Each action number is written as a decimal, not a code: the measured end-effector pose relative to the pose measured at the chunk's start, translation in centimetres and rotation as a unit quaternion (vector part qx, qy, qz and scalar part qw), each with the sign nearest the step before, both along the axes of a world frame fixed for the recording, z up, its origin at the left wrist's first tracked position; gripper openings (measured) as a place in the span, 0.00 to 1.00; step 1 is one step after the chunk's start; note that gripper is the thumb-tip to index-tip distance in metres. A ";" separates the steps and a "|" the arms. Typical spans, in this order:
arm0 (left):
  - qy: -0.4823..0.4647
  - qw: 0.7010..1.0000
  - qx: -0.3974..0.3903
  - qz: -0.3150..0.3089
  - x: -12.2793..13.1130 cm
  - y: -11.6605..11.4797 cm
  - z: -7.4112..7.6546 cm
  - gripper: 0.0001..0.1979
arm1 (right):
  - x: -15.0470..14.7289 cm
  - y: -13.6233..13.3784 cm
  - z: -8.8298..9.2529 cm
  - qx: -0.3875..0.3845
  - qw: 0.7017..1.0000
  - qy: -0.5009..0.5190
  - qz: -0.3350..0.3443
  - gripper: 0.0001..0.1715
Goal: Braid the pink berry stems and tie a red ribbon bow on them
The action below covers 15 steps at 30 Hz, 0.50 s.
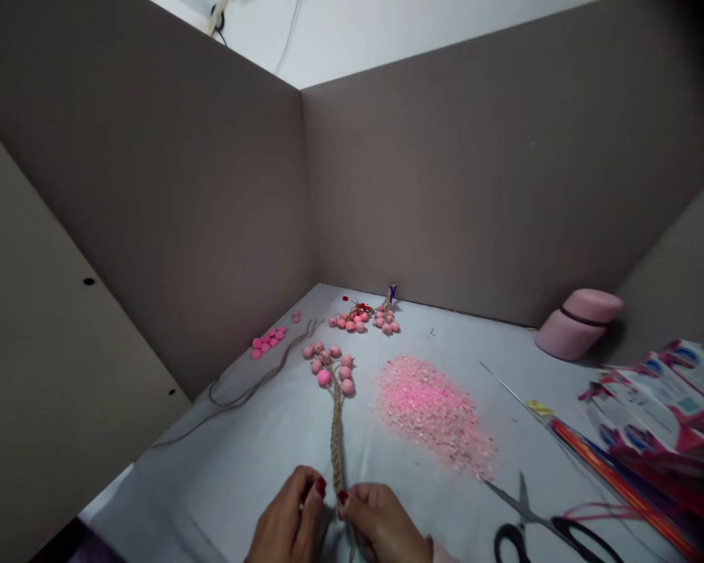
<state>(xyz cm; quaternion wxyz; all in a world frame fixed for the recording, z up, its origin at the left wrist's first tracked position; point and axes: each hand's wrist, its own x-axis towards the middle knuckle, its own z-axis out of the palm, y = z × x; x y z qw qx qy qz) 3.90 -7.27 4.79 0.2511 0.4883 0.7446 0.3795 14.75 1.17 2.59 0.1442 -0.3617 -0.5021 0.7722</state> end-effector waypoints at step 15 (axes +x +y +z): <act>-0.239 0.969 -0.050 -0.032 0.0 1.5 -2.5 0.26 | 2.2 1.7 3.0 0.380 0.912 -0.114 0.101 0.11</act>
